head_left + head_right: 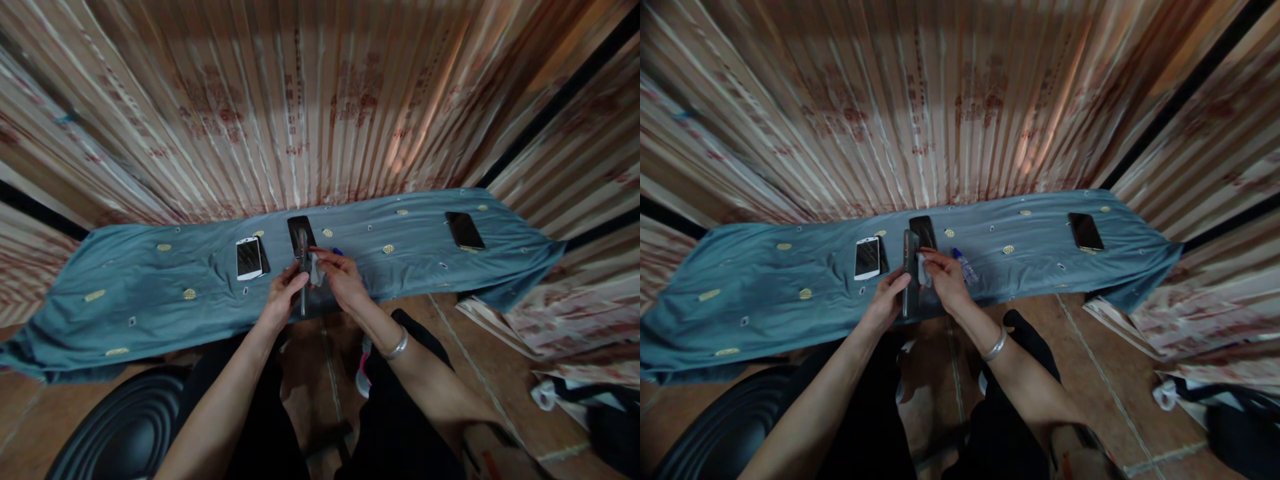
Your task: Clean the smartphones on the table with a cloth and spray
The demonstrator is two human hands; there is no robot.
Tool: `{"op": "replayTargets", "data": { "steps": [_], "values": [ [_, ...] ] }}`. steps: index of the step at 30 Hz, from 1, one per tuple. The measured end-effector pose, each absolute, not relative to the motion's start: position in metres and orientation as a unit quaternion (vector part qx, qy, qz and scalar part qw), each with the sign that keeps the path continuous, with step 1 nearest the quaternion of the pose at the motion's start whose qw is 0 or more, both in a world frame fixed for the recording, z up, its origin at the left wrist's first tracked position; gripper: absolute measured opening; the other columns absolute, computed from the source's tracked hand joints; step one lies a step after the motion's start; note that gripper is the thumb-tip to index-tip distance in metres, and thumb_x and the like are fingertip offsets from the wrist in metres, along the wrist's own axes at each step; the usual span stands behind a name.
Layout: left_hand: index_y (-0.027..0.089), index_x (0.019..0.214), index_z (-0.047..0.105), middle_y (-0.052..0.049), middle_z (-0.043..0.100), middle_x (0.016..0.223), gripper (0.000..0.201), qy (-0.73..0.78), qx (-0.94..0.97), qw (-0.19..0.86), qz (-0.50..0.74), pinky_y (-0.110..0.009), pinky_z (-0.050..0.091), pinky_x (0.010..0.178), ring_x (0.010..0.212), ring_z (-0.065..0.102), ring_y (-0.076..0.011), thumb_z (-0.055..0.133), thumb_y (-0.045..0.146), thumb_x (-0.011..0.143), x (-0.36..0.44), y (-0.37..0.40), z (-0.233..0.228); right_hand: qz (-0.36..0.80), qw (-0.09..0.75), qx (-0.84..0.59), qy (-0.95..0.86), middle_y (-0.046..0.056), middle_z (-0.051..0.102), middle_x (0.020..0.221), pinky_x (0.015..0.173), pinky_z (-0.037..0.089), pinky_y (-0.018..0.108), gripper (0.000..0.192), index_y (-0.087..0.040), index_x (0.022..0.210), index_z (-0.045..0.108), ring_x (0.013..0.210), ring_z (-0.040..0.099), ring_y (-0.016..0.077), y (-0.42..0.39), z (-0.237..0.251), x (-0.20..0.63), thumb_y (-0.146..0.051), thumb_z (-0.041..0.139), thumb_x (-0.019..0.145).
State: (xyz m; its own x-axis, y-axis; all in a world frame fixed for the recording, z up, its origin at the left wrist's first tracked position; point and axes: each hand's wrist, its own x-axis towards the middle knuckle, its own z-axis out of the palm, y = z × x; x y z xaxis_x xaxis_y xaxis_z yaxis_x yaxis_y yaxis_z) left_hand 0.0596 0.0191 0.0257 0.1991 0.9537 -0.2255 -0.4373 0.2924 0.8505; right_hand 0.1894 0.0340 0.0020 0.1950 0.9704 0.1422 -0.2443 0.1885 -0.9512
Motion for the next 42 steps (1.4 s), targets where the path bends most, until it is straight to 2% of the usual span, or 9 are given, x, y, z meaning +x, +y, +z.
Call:
{"op": "replayTargets", "data": {
  "steps": [12, 17, 21, 23, 26, 28, 34, 38, 42],
  "values": [
    [0.013, 0.105, 0.073, -0.002, 0.073, 0.078, 0.051, 0.411, 0.375, 0.667, 0.495, -0.022, 0.049, 0.064, 0.064, 0.063, -0.0125, 0.085, 0.028, 0.057, 0.058, 0.022, 0.019, 0.394, 0.631, -0.455, -0.489, 0.001, 0.073, 0.113, 0.096, 0.054, 0.039, 0.019, -0.025, 0.083, 0.076, 0.107, 0.068, 0.0205, 0.030, 0.006, 0.194, -0.020, 0.058, 0.078],
    [0.013, 0.096, 0.074, -0.003, 0.074, 0.080, 0.045, 0.405, 0.341, 0.693, 0.490, -0.023, 0.050, 0.060, 0.064, 0.064, -0.0142, 0.085, 0.029, 0.056, 0.059, 0.021, 0.026, 0.358, 0.617, -0.451, -0.536, 0.002, 0.071, 0.117, 0.102, 0.050, 0.039, 0.023, -0.025, 0.091, 0.076, 0.112, 0.066, 0.0197, 0.029, 0.007, 0.193, -0.018, 0.056, 0.083],
    [0.011, 0.079, 0.072, -0.002, 0.068, 0.062, 0.030, 0.407, 0.311, 0.709, 0.485, -0.027, 0.053, 0.060, 0.057, 0.063, -0.0159, 0.082, 0.033, 0.061, 0.058, 0.020, 0.028, 0.296, 0.601, -0.452, -0.588, 0.004, 0.068, 0.123, 0.105, 0.047, 0.038, 0.026, -0.025, 0.100, 0.074, 0.117, 0.062, 0.0190, 0.023, 0.009, 0.189, -0.018, 0.053, 0.087],
    [0.012, 0.075, 0.071, -0.003, 0.067, 0.059, 0.025, 0.412, 0.290, 0.717, 0.482, -0.031, 0.056, 0.068, 0.064, 0.067, -0.0200, 0.078, 0.034, 0.066, 0.057, 0.020, 0.027, 0.266, 0.591, -0.457, -0.609, 0.004, 0.066, 0.126, 0.106, 0.045, 0.038, 0.030, -0.026, 0.105, 0.073, 0.119, 0.060, 0.0185, 0.020, 0.011, 0.187, -0.017, 0.051, 0.088],
    [0.012, 0.083, 0.071, -0.006, 0.073, 0.071, 0.025, 0.405, 0.251, 0.737, 0.480, -0.035, 0.057, 0.081, 0.084, 0.071, -0.0255, 0.072, 0.035, 0.072, 0.056, 0.019, 0.028, 0.232, 0.574, -0.459, -0.637, 0.004, 0.064, 0.129, 0.107, 0.044, 0.039, 0.034, -0.027, 0.110, 0.071, 0.121, 0.058, 0.0181, 0.016, 0.014, 0.185, -0.015, 0.048, 0.088],
    [0.012, 0.087, 0.070, -0.008, 0.075, 0.078, 0.025, 0.397, 0.231, 0.748, 0.479, -0.036, 0.057, 0.084, 0.089, 0.072, -0.0264, 0.069, 0.034, 0.075, 0.054, 0.018, 0.031, 0.212, 0.564, -0.460, -0.652, 0.004, 0.062, 0.130, 0.107, 0.045, 0.039, 0.035, -0.028, 0.112, 0.070, 0.121, 0.057, 0.0180, 0.014, 0.015, 0.184, -0.014, 0.047, 0.088],
    [0.013, 0.085, 0.068, -0.007, 0.075, 0.075, 0.021, 0.375, 0.182, 0.765, 0.491, -0.036, 0.056, 0.089, 0.092, 0.072, -0.0253, 0.062, 0.032, 0.082, 0.049, 0.018, 0.040, 0.181, 0.537, -0.452, -0.688, 0.006, 0.058, 0.135, 0.107, 0.045, 0.044, 0.039, -0.027, 0.116, 0.068, 0.124, 0.053, 0.0207, 0.009, 0.017, 0.184, -0.011, 0.045, 0.089],
    [0.011, 0.093, 0.068, -0.009, 0.076, 0.082, 0.026, 0.346, 0.172, 0.774, 0.501, -0.038, 0.055, 0.092, 0.097, 0.071, -0.0262, 0.059, 0.034, 0.084, 0.046, 0.017, 0.041, 0.184, 0.522, -0.451, -0.700, 0.006, 0.053, 0.139, 0.104, 0.047, 0.049, 0.040, -0.028, 0.118, 0.066, 0.126, 0.051, 0.0234, 0.009, 0.017, 0.187, -0.010, 0.045, 0.089],
    [0.012, 0.093, 0.068, -0.008, 0.076, 0.080, 0.026, 0.342, 0.152, 0.779, 0.504, -0.039, 0.055, 0.092, 0.093, 0.072, -0.0253, 0.055, 0.033, 0.087, 0.047, 0.015, 0.042, 0.141, 0.513, -0.454, -0.715, 0.006, 0.054, 0.138, 0.106, 0.045, 0.049, 0.042, -0.028, 0.116, 0.067, 0.126, 0.051, 0.0235, 0.012, 0.013, 0.192, -0.008, 0.044, 0.088]
  ]
}}
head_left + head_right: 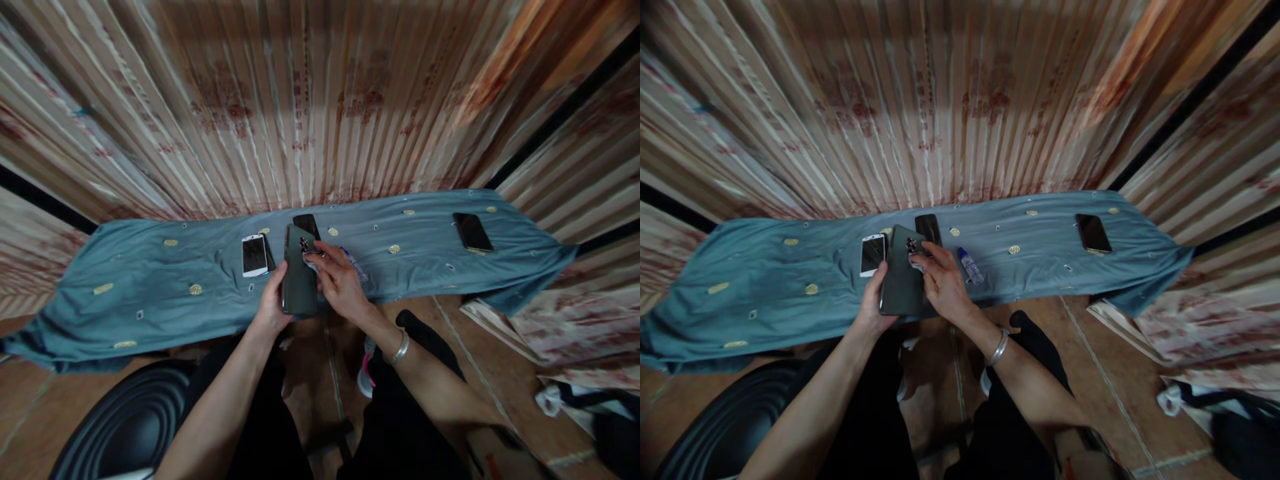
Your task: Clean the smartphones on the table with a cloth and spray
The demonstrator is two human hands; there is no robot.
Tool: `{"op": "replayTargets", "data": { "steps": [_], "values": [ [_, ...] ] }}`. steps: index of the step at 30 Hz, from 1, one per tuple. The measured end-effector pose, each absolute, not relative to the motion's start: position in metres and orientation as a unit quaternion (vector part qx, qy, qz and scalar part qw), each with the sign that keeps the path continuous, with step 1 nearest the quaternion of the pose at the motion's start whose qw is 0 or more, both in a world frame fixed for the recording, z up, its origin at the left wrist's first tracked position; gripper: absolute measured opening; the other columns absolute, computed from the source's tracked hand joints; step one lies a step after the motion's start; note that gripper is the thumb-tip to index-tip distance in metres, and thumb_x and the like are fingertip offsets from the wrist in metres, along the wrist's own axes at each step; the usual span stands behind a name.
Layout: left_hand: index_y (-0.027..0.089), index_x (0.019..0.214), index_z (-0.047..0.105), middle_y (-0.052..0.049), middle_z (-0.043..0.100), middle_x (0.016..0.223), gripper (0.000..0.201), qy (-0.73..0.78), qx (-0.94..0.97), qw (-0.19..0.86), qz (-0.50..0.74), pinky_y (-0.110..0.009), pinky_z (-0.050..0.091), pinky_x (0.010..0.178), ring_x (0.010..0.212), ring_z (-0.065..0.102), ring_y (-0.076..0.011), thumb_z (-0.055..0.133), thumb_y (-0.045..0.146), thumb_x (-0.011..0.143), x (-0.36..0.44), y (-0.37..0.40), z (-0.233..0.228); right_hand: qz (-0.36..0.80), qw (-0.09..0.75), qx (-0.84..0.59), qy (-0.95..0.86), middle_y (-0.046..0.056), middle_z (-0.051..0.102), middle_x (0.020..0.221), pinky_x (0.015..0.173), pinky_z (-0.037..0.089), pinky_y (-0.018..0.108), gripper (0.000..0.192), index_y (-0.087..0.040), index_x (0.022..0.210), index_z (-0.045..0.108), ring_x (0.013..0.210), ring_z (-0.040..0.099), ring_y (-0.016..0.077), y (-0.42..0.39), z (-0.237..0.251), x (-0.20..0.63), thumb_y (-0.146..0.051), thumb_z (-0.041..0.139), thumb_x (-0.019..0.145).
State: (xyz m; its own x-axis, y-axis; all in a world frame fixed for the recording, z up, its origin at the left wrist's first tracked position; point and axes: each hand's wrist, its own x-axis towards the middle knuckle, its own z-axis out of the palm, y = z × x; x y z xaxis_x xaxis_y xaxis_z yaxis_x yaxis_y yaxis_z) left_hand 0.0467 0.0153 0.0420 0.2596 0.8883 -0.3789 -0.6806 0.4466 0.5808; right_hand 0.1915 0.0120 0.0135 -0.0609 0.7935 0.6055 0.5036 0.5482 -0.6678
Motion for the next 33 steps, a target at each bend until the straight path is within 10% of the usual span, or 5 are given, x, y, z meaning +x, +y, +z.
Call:
{"op": "replayTargets", "data": {
  "steps": [33],
  "values": [
    [0.012, 0.097, 0.069, -0.008, 0.076, 0.080, 0.025, 0.347, 0.170, 0.785, 0.485, -0.035, 0.058, 0.084, 0.085, 0.073, -0.0231, 0.057, 0.031, 0.086, 0.0533, 0.0133, 0.0358, 0.081, 0.518, -0.461, -0.715, 0.009, 0.060, 0.131, 0.104, 0.046, 0.046, 0.038, -0.022, 0.115, 0.066, 0.121, 0.054, 0.0230, 0.0122, 0.0169, 0.1951, -0.009, 0.043, 0.088]
  ]
}}
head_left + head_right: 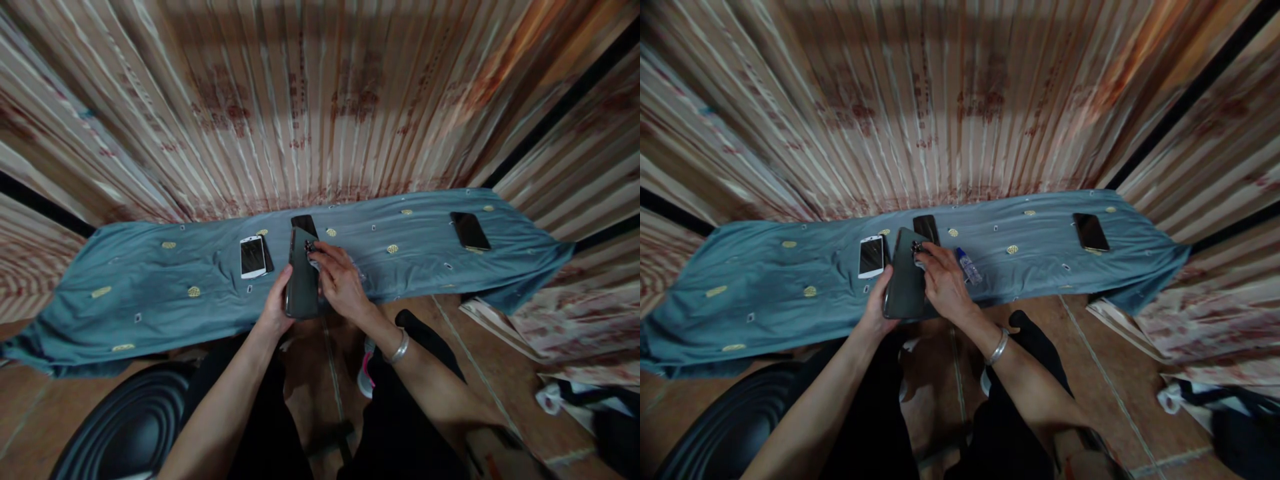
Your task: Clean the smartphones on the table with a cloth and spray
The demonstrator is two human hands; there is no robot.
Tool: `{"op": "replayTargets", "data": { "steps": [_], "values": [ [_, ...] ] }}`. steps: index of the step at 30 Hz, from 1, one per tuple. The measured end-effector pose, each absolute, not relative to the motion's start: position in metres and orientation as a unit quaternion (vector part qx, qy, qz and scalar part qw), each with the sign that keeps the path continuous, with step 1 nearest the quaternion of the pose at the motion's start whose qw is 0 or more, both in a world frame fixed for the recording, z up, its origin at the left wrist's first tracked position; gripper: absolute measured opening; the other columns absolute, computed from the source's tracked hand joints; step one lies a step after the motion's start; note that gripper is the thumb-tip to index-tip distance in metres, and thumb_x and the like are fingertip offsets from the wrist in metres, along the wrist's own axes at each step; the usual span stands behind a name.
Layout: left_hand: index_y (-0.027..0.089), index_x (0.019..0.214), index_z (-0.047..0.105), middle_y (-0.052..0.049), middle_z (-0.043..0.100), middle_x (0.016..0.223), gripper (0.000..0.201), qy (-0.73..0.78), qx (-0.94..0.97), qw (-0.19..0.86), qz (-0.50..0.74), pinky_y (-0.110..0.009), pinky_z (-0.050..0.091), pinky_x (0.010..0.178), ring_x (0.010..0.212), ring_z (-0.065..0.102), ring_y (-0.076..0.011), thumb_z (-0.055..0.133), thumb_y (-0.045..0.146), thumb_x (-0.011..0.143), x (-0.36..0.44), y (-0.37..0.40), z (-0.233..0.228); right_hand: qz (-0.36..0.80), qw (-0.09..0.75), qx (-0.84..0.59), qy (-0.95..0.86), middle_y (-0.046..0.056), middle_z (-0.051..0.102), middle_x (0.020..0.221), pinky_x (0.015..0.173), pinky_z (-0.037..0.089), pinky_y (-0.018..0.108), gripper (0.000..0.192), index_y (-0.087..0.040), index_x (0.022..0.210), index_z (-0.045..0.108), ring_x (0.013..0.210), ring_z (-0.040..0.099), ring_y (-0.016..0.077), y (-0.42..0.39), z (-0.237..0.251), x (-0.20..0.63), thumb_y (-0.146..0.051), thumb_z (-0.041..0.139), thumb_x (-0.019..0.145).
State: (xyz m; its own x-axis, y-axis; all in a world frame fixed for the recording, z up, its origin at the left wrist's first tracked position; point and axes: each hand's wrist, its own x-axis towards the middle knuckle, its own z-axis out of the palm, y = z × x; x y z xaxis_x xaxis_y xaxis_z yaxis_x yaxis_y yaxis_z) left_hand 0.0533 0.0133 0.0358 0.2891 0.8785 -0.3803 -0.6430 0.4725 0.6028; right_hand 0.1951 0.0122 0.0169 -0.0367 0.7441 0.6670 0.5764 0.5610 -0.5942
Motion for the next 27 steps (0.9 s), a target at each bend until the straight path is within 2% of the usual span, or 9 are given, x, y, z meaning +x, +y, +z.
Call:
{"op": "replayTargets", "data": {
  "steps": [5, 11, 18, 23, 27],
  "values": [
    [0.010, 0.084, 0.069, -0.008, 0.073, 0.069, 0.026, 0.372, 0.178, 0.777, 0.476, -0.036, 0.059, 0.079, 0.073, 0.073, -0.0231, 0.059, 0.034, 0.085, 0.052, 0.014, 0.035, 0.173, 0.556, -0.458, -0.672, 0.007, 0.064, 0.126, 0.104, 0.046, 0.042, 0.031, -0.023, 0.104, 0.070, 0.118, 0.059, 0.0203, 0.015, 0.013, 0.192, -0.012, 0.046, 0.088],
    [0.012, 0.083, 0.069, -0.006, 0.074, 0.071, 0.022, 0.362, 0.177, 0.772, 0.492, -0.034, 0.058, 0.082, 0.082, 0.073, -0.0231, 0.063, 0.034, 0.083, 0.052, 0.015, 0.037, 0.256, 0.577, -0.456, -0.627, 0.005, 0.062, 0.131, 0.103, 0.048, 0.038, 0.030, -0.026, 0.105, 0.073, 0.121, 0.058, 0.0193, 0.014, 0.011, 0.186, -0.017, 0.048, 0.090],
    [0.013, 0.086, 0.070, -0.006, 0.075, 0.084, 0.018, 0.360, 0.166, 0.761, 0.514, -0.030, 0.053, 0.094, 0.099, 0.070, -0.0222, 0.065, 0.029, 0.081, 0.059, 0.015, 0.032, 0.168, 0.533, -0.441, -0.702, 0.004, 0.059, 0.135, 0.108, 0.044, 0.041, 0.038, -0.029, 0.117, 0.067, 0.126, 0.054, 0.0183, -0.003, 0.027, 0.178, -0.013, 0.045, 0.091],
    [0.013, 0.094, 0.070, -0.005, 0.075, 0.085, 0.017, 0.360, 0.166, 0.769, 0.501, -0.026, 0.053, 0.091, 0.091, 0.071, -0.0175, 0.059, 0.023, 0.085, 0.067, 0.007, 0.031, 0.084, 0.501, -0.444, -0.738, 0.010, 0.051, 0.142, 0.111, 0.040, 0.044, 0.040, -0.023, 0.125, 0.062, 0.133, 0.045, 0.0204, 0.006, 0.026, 0.184, -0.014, 0.039, 0.094],
    [0.013, 0.097, 0.069, -0.006, 0.076, 0.084, 0.020, 0.354, 0.165, 0.795, 0.464, -0.034, 0.055, 0.090, 0.089, 0.072, -0.0211, 0.058, 0.026, 0.087, 0.070, 0.002, 0.030, 0.058, 0.490, -0.452, -0.743, 0.012, 0.045, 0.146, 0.114, 0.036, 0.046, 0.042, -0.020, 0.131, 0.057, 0.136, 0.041, 0.0218, 0.019, 0.022, 0.194, -0.015, 0.037, 0.094]
  ]
}}
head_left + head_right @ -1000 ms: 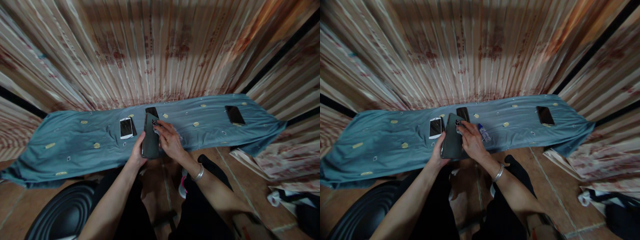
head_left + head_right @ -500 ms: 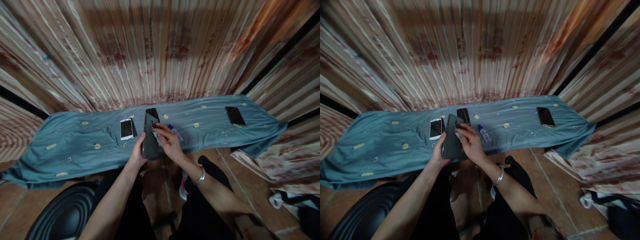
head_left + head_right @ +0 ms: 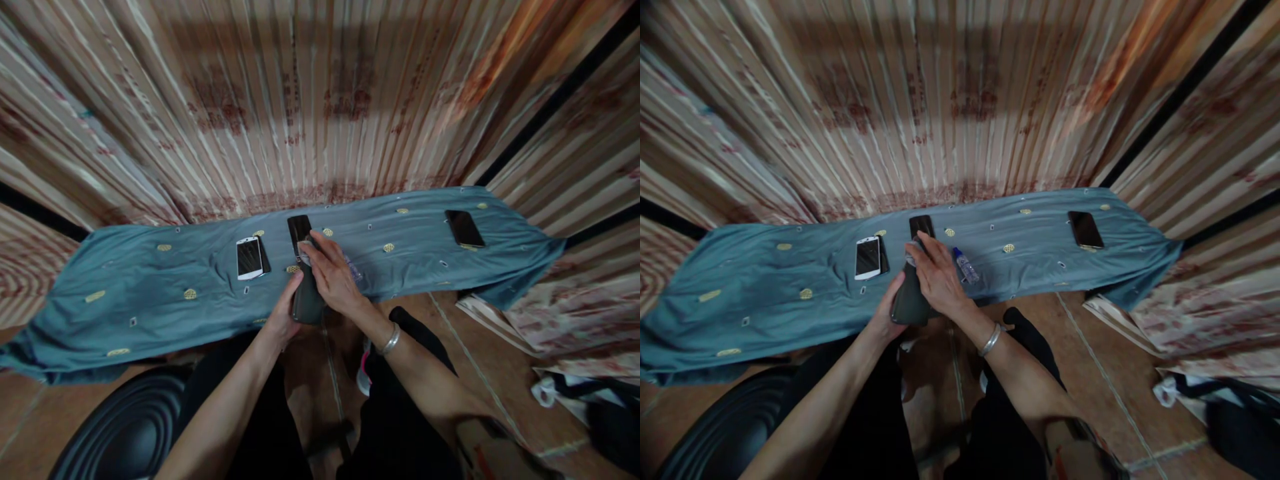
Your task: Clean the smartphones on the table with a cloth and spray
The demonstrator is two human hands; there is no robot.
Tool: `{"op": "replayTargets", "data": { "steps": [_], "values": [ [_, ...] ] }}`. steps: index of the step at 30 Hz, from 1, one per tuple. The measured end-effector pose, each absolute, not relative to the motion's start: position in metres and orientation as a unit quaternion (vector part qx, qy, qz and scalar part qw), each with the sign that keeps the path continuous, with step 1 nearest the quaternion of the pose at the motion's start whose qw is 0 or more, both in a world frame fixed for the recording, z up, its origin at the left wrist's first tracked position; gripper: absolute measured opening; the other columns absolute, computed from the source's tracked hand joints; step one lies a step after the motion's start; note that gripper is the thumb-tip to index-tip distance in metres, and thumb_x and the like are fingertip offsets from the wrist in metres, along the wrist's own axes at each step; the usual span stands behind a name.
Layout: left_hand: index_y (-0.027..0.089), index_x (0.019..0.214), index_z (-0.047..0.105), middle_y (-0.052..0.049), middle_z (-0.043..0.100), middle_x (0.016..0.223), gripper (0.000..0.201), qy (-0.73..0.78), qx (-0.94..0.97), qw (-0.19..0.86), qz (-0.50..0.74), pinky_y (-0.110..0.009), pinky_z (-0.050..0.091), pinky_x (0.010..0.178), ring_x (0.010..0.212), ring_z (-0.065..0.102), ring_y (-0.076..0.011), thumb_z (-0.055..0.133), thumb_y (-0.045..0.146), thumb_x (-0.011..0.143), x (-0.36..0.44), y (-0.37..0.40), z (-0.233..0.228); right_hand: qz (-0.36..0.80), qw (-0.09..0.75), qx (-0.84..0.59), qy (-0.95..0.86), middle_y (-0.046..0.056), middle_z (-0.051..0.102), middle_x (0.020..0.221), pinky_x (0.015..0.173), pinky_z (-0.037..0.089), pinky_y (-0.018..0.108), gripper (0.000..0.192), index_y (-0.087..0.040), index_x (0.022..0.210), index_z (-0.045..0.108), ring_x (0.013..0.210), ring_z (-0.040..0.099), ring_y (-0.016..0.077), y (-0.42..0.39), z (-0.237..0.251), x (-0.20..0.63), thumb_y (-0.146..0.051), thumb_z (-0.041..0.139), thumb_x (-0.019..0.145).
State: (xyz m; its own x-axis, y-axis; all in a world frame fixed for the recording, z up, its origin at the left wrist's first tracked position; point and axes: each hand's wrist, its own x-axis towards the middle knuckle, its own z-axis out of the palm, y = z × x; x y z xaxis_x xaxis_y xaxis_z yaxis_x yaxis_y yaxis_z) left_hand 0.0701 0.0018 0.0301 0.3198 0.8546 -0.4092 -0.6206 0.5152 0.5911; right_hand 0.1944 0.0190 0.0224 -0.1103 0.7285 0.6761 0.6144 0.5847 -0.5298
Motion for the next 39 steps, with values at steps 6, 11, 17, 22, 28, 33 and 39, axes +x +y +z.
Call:
{"op": "replayTargets", "data": {
  "steps": [6, 11, 17, 22, 28, 33, 39],
  "values": [
    [0.014, 0.097, 0.066, -0.007, 0.075, 0.079, 0.021, 0.356, 0.160, 0.817, 0.425, -0.041, 0.059, 0.081, 0.080, 0.073, -0.0233, 0.057, 0.031, 0.088, 0.071, -0.003, 0.028, 0.086, 0.501, -0.469, -0.722, 0.012, 0.055, 0.138, 0.113, 0.037, 0.046, 0.043, -0.020, 0.135, 0.051, 0.133, 0.046, 0.0209, 0.031, 0.016, 0.199, -0.016, 0.033, 0.096],
    [0.012, 0.093, 0.067, -0.009, 0.074, 0.076, 0.024, 0.350, 0.180, 0.812, 0.430, -0.040, 0.060, 0.078, 0.079, 0.073, -0.0247, 0.061, 0.034, 0.085, 0.065, -0.002, 0.028, 0.119, 0.513, -0.490, -0.695, 0.011, 0.061, 0.131, 0.109, 0.041, 0.043, 0.041, -0.020, 0.131, 0.054, 0.126, 0.053, 0.0214, 0.038, 0.010, 0.202, -0.019, 0.034, 0.095],
    [0.009, 0.091, 0.069, -0.014, 0.075, 0.083, 0.029, 0.344, 0.200, 0.799, 0.451, -0.040, 0.059, 0.081, 0.086, 0.073, -0.0267, 0.063, 0.036, 0.082, 0.054, 0.003, 0.033, 0.243, 0.536, -0.520, -0.619, 0.005, 0.073, 0.095, 0.084, 0.053, 0.034, 0.031, -0.021, 0.105, 0.067, 0.091, 0.068, 0.0209, 0.050, -0.008, 0.205, -0.024, 0.039, 0.092],
    [0.008, 0.095, 0.069, -0.014, 0.076, 0.085, 0.030, 0.338, 0.202, 0.797, 0.457, -0.039, 0.059, 0.081, 0.086, 0.073, -0.0266, 0.060, 0.035, 0.084, 0.049, 0.006, 0.035, 0.424, 0.567, -0.491, -0.508, -0.002, 0.064, 0.062, 0.051, 0.049, 0.025, 0.028, -0.020, 0.089, 0.069, 0.052, 0.058, 0.0142, 0.053, -0.020, 0.192, -0.034, 0.044, 0.089],
    [0.008, 0.099, 0.069, -0.015, 0.076, 0.087, 0.037, 0.316, 0.191, 0.803, 0.469, -0.041, 0.059, 0.083, 0.090, 0.072, -0.0269, 0.056, 0.041, 0.086, 0.046, 0.008, 0.035, 0.351, 0.599, -0.501, -0.517, 0.001, 0.071, 0.076, 0.066, 0.054, 0.028, 0.030, -0.019, 0.092, 0.069, 0.070, 0.065, 0.0166, 0.055, -0.013, 0.192, -0.036, 0.044, 0.090],
    [0.012, 0.093, 0.071, -0.010, 0.076, 0.082, 0.029, 0.334, 0.168, 0.788, 0.489, -0.039, 0.057, 0.088, 0.089, 0.072, -0.0254, 0.058, 0.037, 0.086, 0.045, 0.010, 0.032, 0.189, 0.545, -0.521, -0.629, 0.009, 0.067, 0.123, 0.102, 0.048, 0.039, 0.038, -0.020, 0.127, 0.059, 0.116, 0.061, 0.0208, 0.044, -0.010, 0.182, -0.028, 0.040, 0.094],
    [0.014, 0.093, 0.072, -0.006, 0.077, 0.084, 0.024, 0.349, 0.144, 0.757, 0.534, -0.029, 0.053, 0.092, 0.091, 0.072, -0.0198, 0.058, 0.032, 0.086, 0.041, 0.015, 0.031, 0.110, 0.493, -0.494, -0.707, 0.010, 0.049, 0.144, 0.115, 0.037, 0.046, 0.048, -0.022, 0.139, 0.050, 0.136, 0.044, 0.0224, 0.029, -0.009, 0.166, -0.016, 0.038, 0.093]
  ]
}}
